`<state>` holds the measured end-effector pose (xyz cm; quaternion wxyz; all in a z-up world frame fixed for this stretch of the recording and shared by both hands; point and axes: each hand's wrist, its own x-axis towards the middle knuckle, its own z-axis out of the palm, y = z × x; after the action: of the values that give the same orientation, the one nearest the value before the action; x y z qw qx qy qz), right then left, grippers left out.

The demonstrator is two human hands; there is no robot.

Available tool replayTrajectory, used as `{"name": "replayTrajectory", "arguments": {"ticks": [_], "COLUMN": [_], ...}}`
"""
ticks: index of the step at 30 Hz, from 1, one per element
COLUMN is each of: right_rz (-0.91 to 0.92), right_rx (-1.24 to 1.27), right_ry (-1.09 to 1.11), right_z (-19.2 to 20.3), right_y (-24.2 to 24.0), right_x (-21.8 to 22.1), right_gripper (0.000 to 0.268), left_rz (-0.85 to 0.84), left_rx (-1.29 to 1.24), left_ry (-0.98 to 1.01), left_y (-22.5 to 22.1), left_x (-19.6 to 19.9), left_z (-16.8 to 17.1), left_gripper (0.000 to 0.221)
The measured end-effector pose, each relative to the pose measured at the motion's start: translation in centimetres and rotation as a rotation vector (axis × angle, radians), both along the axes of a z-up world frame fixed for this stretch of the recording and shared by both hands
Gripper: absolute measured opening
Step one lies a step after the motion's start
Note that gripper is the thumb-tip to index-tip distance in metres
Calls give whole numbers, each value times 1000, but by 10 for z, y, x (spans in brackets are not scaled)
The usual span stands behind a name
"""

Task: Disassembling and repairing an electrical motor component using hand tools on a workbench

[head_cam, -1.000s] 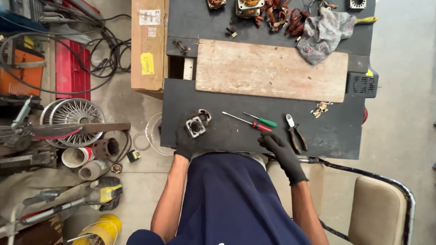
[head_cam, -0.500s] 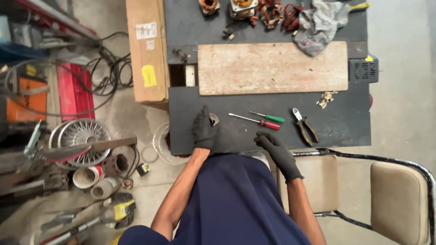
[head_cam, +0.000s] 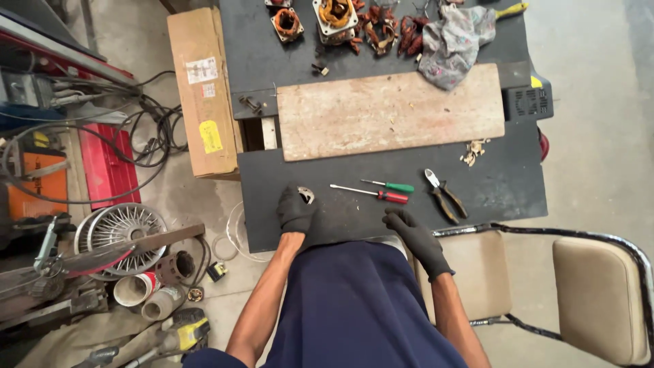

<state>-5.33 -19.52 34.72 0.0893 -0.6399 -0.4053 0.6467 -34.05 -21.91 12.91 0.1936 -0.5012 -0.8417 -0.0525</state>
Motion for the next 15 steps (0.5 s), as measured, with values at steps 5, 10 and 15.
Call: {"name": "replayTrajectory", "arguments": {"ticks": [5, 10, 15], "right_rz": [13, 5, 126], "right_rx": [-42, -11, -2], "right_ry": [-5, -104, -369], "right_z": [-10, -28, -70], "right_y": [23, 47, 62], "right_x": [18, 46, 80], "right_gripper": [52, 56, 65], "left_rz": [348, 520, 271], "left_rx": [-222, -81, 8], "left_ry": [-1477, -1653, -1432], "left_y": [-3, 19, 111], "left_x": [-33, -59, -101], "left_z": [22, 39, 87], "left_gripper": [37, 71, 51]}}
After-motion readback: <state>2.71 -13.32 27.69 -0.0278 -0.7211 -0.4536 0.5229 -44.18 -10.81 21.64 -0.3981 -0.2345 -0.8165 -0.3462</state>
